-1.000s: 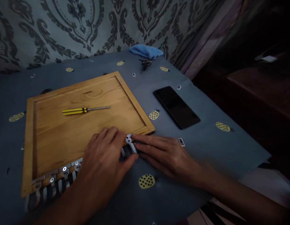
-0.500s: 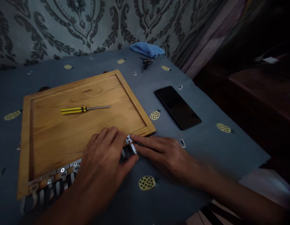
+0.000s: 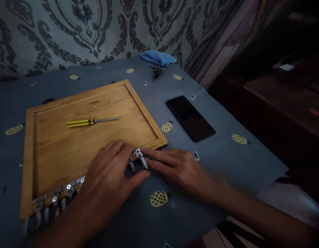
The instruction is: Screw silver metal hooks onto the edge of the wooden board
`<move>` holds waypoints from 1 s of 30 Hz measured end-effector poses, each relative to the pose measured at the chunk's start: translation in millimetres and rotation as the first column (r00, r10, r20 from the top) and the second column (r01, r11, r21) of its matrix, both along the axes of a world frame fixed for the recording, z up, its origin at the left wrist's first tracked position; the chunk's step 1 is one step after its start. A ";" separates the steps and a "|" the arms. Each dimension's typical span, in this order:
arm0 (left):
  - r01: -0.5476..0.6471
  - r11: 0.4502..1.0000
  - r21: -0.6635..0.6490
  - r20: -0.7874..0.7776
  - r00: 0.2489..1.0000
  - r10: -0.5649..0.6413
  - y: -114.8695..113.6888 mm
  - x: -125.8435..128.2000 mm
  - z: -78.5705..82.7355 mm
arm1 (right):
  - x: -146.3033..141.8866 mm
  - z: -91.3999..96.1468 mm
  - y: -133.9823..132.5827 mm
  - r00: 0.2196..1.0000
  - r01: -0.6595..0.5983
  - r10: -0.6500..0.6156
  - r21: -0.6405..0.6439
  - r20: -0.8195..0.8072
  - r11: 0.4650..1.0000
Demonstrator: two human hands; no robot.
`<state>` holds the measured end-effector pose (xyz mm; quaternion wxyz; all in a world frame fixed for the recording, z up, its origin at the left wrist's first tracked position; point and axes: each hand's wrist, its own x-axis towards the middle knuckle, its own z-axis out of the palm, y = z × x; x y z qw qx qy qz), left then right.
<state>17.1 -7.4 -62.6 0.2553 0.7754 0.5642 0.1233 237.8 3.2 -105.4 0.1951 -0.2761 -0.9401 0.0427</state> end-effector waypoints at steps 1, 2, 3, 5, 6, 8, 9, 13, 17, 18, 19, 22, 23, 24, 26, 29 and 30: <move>-0.001 1.000 -0.009 0.037 0.999 0.001 1.5 -4.3 0.7 | 0.2 -0.6 -0.3 1.000 0.004 -0.004 -0.002 0.006 1.000; -0.004 1.000 -0.013 0.075 0.997 0.005 3.2 -9.1 1.6 | 0.4 -1.1 -0.5 1.000 0.007 -0.007 0.000 0.009 1.000; -0.010 1.000 -0.012 0.108 0.994 0.011 5.1 -14.2 2.8 | 0.6 -1.5 -0.5 1.000 0.009 -0.009 0.003 0.010 1.000; -0.030 1.000 0.003 0.151 0.988 0.030 9.1 -23.6 6.1 | 0.7 -2.0 -0.2 1.000 0.011 -0.011 0.005 0.018 1.000; -0.049 0.999 0.016 0.165 0.985 0.045 11.1 -27.4 8.2 | 0.7 -2.1 0.1 1.000 0.010 -0.011 0.006 0.021 1.000; -0.081 0.996 0.030 0.178 0.981 0.075 14.8 -32.7 12.5 | 0.6 -1.7 0.7 1.000 0.004 -0.005 0.011 0.023 1.000; -0.089 0.995 0.034 0.177 0.981 0.082 16.5 -34.4 14.3 | 0.4 -1.5 0.8 1.000 0.003 -0.004 0.014 0.022 1.000; -0.084 0.993 0.079 0.115 0.991 0.075 22.8 -38.6 15.1 | -0.5 0.1 -0.2 1.000 0.017 -0.017 0.013 0.020 1.000; -0.093 0.991 0.096 0.061 0.994 0.087 27.9 -44.3 9.2 | -2.8 3.1 -1.7 0.999 0.032 -0.032 -0.016 0.019 0.999; -0.091 0.992 0.082 0.056 0.995 0.087 28.4 -45.5 8.0 | -3.4 3.7 -1.8 0.999 0.031 -0.030 -0.018 0.014 0.999; -0.086 0.994 0.064 0.053 0.995 0.082 28.5 -46.4 7.1 | -3.9 4.3 -1.9 1.000 0.029 -0.029 -0.016 0.010 0.999; -0.047 0.999 0.012 0.025 0.999 0.047 27.0 -46.3 5.5 | -5.0 4.2 -1.6 0.999 0.037 -0.037 -0.006 -0.003 0.999; -0.036 0.999 0.000 0.007 0.999 0.036 26.2 -45.5 5.0 | -5.3 3.6 -1.4 0.999 0.043 -0.043 -0.005 -0.009 0.999; -0.031 1.000 -0.007 -0.013 0.999 0.031 25.3 -44.5 4.5 | -5.7 2.7 -1.1 0.999 0.048 -0.049 -0.003 -0.018 0.999; -0.030 1.000 -0.005 -0.049 0.998 0.030 24.0 -42.6 3.3 | -6.5 0.6 -0.7 0.998 0.052 -0.052 0.004 -0.042 0.999; -0.031 0.999 0.020 -0.073 0.997 0.033 23.3 -40.9 1.6 | -8.2 -2.5 -0.6 0.995 0.059 -0.057 0.020 -0.088 0.998; -0.029 0.999 0.028 -0.078 0.996 0.031 23.3 -40.7 1.4 | -8.7 -3.1 -0.7 0.993 0.062 -0.060 0.023 -0.098 0.998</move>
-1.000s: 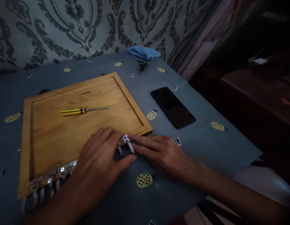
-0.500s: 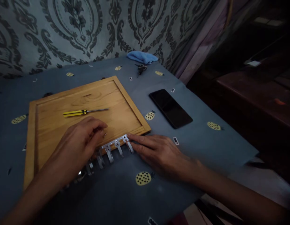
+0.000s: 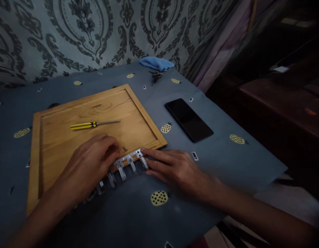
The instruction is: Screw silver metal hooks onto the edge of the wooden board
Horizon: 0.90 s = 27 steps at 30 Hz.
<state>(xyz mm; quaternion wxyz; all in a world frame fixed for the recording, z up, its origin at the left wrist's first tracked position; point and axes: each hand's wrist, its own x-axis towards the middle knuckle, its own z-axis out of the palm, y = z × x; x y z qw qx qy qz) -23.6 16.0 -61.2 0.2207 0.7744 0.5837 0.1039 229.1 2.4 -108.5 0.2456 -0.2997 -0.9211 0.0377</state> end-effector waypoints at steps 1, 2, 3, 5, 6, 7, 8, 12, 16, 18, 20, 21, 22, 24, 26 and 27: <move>0.004 1.000 0.006 -0.005 1.000 -0.004 0.1 0.2 -0.1 | -0.5 -0.3 -0.2 1.000 0.002 -0.002 0.002 -0.010 1.000; 0.007 1.000 0.012 -0.011 1.000 -0.007 0.3 0.4 0.0 | -0.9 -0.4 -0.5 1.000 0.003 -0.003 0.004 -0.022 1.000; 0.009 1.000 0.018 -0.020 1.000 -0.009 0.4 0.6 0.2 | -1.3 -0.2 -0.7 0.999 0.003 -0.003 0.004 -0.035 1.000; 0.014 1.000 0.023 -0.040 0.999 -0.013 0.5 1.3 0.9 | -1.7 0.5 -1.0 0.999 0.002 -0.002 -0.004 -0.052 1.000; 0.017 1.000 0.025 -0.048 0.999 -0.015 0.5 1.7 1.2 | -1.9 0.9 -1.1 0.999 0.000 -0.001 -0.008 -0.055 1.000; 0.019 0.999 0.026 -0.056 0.998 -0.017 0.4 2.0 1.4 | -2.0 1.3 -1.0 0.999 0.000 0.000 -0.011 -0.053 1.000; 0.021 0.999 0.028 -0.064 0.998 -0.019 0.3 2.2 1.5 | -2.1 1.5 -0.9 0.999 0.000 -0.001 -0.009 -0.052 1.000; 0.041 0.998 0.044 -0.091 0.995 -0.037 -0.4 1.6 0.8 | -2.4 1.5 -0.2 0.998 0.003 -0.003 0.003 -0.057 1.000; 0.085 0.995 0.060 -0.092 0.993 -0.079 -0.7 1.1 0.9 | -2.7 1.9 0.0 0.998 0.001 0.000 0.012 -0.057 1.000; 0.118 0.991 0.065 -0.100 0.989 -0.112 0.2 2.8 2.6 | -3.1 2.8 -0.1 0.998 0.005 -0.004 0.018 -0.058 1.000; 0.161 0.985 0.062 -0.132 0.980 -0.152 1.8 6.4 5.5 | -3.6 3.9 -0.2 0.998 0.004 -0.002 0.019 -0.063 1.000; 0.185 0.981 0.053 -0.159 0.972 -0.174 2.9 8.6 7.1 | -3.8 4.3 -0.2 0.998 0.004 -0.003 0.016 -0.063 1.000; 0.207 0.978 0.041 -0.188 0.962 -0.195 4.1 10.8 8.7 | -3.9 4.6 -0.2 0.998 0.004 -0.003 0.014 -0.063 1.000; 0.238 0.971 0.008 -0.234 0.945 -0.230 6.4 14.6 10.9 | -3.9 4.7 -0.2 0.998 0.004 -0.003 0.012 -0.064 1.000; 0.257 0.966 -0.010 -0.242 0.937 -0.252 8.3 16.4 10.6 | -3.7 4.0 -0.2 0.998 0.001 0.000 0.016 -0.069 1.000; 0.265 0.964 -0.007 -0.238 0.936 -0.259 8.9 16.5 9.5 | -3.6 3.5 -0.1 0.997 -0.002 0.003 0.020 -0.077 1.000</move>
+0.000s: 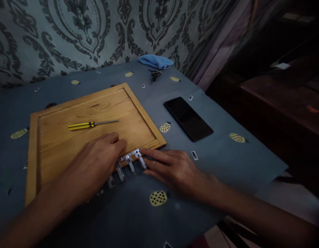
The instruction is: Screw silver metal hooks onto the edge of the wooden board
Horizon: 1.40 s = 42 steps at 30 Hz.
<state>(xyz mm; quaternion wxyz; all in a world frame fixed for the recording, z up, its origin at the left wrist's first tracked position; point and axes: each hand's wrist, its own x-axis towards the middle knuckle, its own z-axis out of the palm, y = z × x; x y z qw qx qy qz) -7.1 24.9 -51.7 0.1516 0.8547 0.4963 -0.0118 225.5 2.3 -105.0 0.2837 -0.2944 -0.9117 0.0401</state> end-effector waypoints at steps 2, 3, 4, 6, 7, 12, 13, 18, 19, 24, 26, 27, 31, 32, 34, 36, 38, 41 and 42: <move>0.016 1.000 0.023 0.014 1.000 -0.017 0.7 -1.3 -3.2 | 0.2 -0.9 0.3 1.000 -0.002 0.002 0.006 -0.003 1.000; 0.025 0.999 0.040 0.015 1.000 -0.026 0.8 -2.3 -4.6 | 0.1 -1.3 0.5 1.000 -0.001 0.001 0.011 -0.002 1.000; 0.034 0.998 0.052 0.009 0.999 -0.035 0.8 -3.1 -5.5 | 0.0 -1.4 0.7 1.000 0.002 -0.002 0.014 0.000 1.000; 0.057 0.996 0.062 -0.020 0.998 -0.056 1.0 -3.4 -4.7 | -0.3 -1.4 1.1 1.000 0.002 -0.002 0.016 0.003 1.000; 0.070 0.996 0.054 -0.047 0.997 -0.068 1.3 -2.7 -2.9 | -0.4 -1.3 1.2 1.000 0.001 -0.001 0.017 0.000 1.000; 0.121 0.986 -0.115 -0.258 0.955 -0.147 2.5 4.4 11.9 | -0.9 -1.3 1.0 1.000 0.000 0.000 0.008 0.002 1.000; 0.135 0.982 -0.131 -0.281 0.945 -0.167 2.3 4.8 13.5 | -0.9 -1.6 0.9 1.000 0.000 0.000 0.005 0.001 1.000; 0.242 0.970 -0.038 -0.248 0.938 -0.244 -0.9 -3.0 9.4 | 0.1 -4.2 1.2 1.000 0.001 -0.001 0.003 -0.008 1.000; 0.243 0.970 -0.020 -0.220 0.945 -0.241 -1.0 -5.8 7.5 | 0.2 -4.6 1.2 1.000 0.000 0.000 0.004 -0.009 1.000; 0.177 0.984 0.012 0.000 0.984 -0.177 4.9 -19.8 -1.6 | 0.1 -4.1 0.8 1.000 -0.002 0.002 -0.013 -0.007 1.000; 0.161 0.987 0.016 0.084 0.983 -0.162 8.2 -23.3 -4.0 | 0.2 -3.2 0.6 1.000 -0.006 0.006 -0.025 -0.002 1.000; 0.148 0.989 0.016 0.122 0.981 -0.149 9.4 -23.9 -4.4 | 0.3 -2.8 0.5 1.000 -0.009 0.009 -0.032 0.003 0.999; 0.063 0.998 -0.010 0.283 0.957 -0.058 10.1 -17.3 -0.6 | 1.1 -1.9 -0.1 1.000 -0.005 0.006 -0.051 0.023 0.999; 0.042 0.999 -0.032 0.318 0.948 -0.030 9.5 -13.9 1.3 | 1.2 -1.8 -0.1 1.000 -0.005 0.006 -0.051 0.023 0.999; 0.019 0.997 -0.081 0.377 0.926 0.013 8.4 -6.5 4.8 | 1.2 -1.6 -0.1 1.000 -0.007 0.008 -0.050 0.018 0.999; 0.024 0.993 -0.116 0.418 0.908 0.027 7.9 0.2 6.8 | 1.0 -1.4 0.0 1.000 -0.011 0.012 -0.052 0.020 0.999; 0.043 0.990 -0.134 0.436 0.900 0.019 8.4 5.1 7.0 | 0.8 -1.2 0.1 1.000 -0.012 0.013 -0.051 0.026 0.999; 0.071 0.983 -0.171 0.416 0.909 0.007 10.2 9.4 4.6 | 0.4 -1.0 0.3 1.000 -0.010 0.011 -0.043 0.022 0.999; 0.076 0.981 -0.180 0.404 0.915 0.003 10.8 10.2 3.5 | 0.4 -1.0 0.4 1.000 -0.011 0.011 -0.041 0.017 0.999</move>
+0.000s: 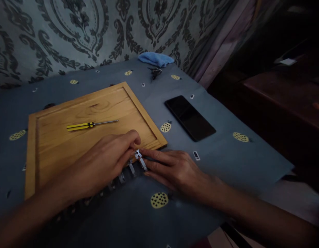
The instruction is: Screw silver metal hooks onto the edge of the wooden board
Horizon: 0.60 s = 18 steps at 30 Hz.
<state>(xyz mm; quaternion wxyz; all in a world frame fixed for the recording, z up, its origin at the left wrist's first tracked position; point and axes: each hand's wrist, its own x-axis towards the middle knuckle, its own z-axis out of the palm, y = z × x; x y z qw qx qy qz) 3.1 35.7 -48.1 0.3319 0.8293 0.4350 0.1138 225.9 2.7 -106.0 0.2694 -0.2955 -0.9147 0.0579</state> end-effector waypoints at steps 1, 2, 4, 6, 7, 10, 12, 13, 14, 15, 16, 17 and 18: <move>0.008 1.000 -0.005 -0.013 1.000 -0.008 0.5 0.6 -0.9 | 0.0 -0.1 0.1 1.000 -0.001 0.001 -0.003 -0.001 1.000; 0.016 1.000 -0.011 -0.027 1.000 -0.017 0.8 1.0 -1.6 | 0.0 -0.2 0.3 1.000 -0.003 0.003 -0.005 -0.001 1.000; 0.031 0.999 -0.027 -0.056 0.998 -0.033 1.4 1.5 -2.2 | 0.0 -0.8 0.6 1.000 -0.005 0.005 -0.012 0.006 1.000; 0.040 0.998 -0.043 -0.091 0.995 -0.044 2.0 1.7 -1.8 | 0.2 -1.6 0.8 1.000 -0.007 0.007 -0.010 0.012 1.000; 0.043 0.998 -0.044 -0.110 0.993 -0.047 2.5 1.8 -1.4 | 0.3 -1.9 0.9 1.000 -0.009 0.009 -0.007 0.013 1.000; 0.055 0.998 -0.031 -0.147 0.987 -0.059 4.6 2.2 -0.5 | 0.5 -2.2 0.8 1.000 -0.007 0.007 -0.006 0.021 1.000; 0.070 0.997 -0.033 -0.147 0.986 -0.074 6.5 2.9 -0.5 | 0.5 -1.8 0.7 1.000 -0.003 0.003 -0.005 0.024 1.000; 0.077 0.996 -0.037 -0.143 0.986 -0.082 7.5 3.2 -0.6 | 0.5 -1.4 0.6 1.000 -0.003 0.003 -0.005 0.024 1.000; 0.085 0.996 -0.039 -0.138 0.986 -0.090 8.5 3.7 -0.7 | 0.4 -1.0 0.6 1.000 -0.005 0.005 -0.005 0.020 1.000; 0.095 0.995 -0.038 -0.131 0.986 -0.100 9.6 4.1 -0.9 | 0.3 -0.7 0.5 1.000 -0.008 0.008 -0.005 0.013 1.000; 0.106 0.994 -0.039 -0.128 0.986 -0.110 10.6 4.5 -0.9 | 0.3 -0.4 0.5 1.000 -0.009 0.009 -0.007 0.009 1.000; 0.117 0.992 -0.038 -0.129 0.984 -0.121 11.8 5.0 -0.7 | 0.2 -0.2 0.5 1.000 -0.010 0.010 -0.012 0.009 1.000; 0.128 0.991 -0.039 -0.131 0.983 -0.132 12.9 5.5 -0.4 | 0.1 -0.1 0.4 1.000 -0.011 0.011 -0.016 0.008 1.000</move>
